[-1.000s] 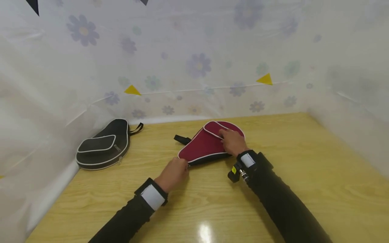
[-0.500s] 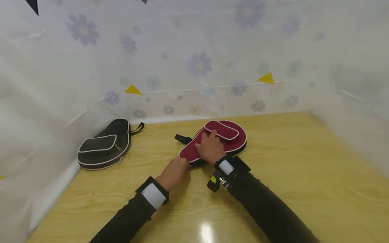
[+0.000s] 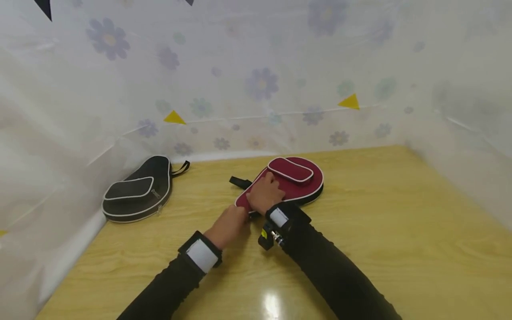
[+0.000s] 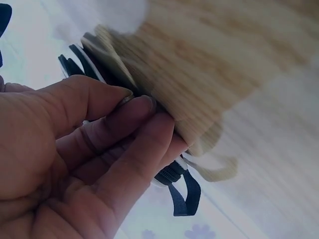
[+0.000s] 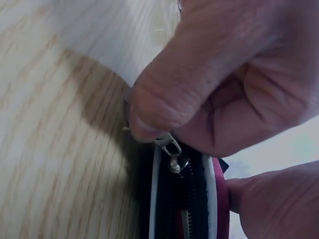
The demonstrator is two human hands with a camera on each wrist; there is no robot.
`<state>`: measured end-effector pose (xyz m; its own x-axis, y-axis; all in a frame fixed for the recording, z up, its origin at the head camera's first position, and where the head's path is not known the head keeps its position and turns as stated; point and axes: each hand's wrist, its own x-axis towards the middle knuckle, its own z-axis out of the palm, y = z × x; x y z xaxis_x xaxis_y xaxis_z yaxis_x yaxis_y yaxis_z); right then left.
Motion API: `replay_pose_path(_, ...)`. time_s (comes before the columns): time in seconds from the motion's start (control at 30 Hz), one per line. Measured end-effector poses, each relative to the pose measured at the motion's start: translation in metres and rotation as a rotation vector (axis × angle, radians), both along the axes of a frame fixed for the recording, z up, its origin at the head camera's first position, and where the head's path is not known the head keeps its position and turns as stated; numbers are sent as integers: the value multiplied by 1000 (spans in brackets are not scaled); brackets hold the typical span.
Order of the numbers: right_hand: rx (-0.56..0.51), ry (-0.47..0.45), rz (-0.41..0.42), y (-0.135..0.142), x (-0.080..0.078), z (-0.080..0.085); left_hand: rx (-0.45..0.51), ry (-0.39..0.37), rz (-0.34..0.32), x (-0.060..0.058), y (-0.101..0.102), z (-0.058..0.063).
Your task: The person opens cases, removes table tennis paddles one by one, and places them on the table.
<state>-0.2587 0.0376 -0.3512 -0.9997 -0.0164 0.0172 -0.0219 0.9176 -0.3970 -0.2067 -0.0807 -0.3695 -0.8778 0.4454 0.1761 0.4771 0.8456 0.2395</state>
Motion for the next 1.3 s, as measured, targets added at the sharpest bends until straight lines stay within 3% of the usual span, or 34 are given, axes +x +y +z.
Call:
replay_pose_path(0.53,101,-28,197,24,-5,0,-11,-26,-15,-2,-2,-5)
replay_pose_path(0.9,101,-127,297,38,-7,13,-29,-2,-47,-3,-2,-3)
replay_pose_path(1.17,90,-134,341,45,-10,14,-41,-11,-45,-3,-1,-1)
replay_pose_path(1.3,81,-122,390,50,-9,14,-51,20,-56,-3,-1,-1)
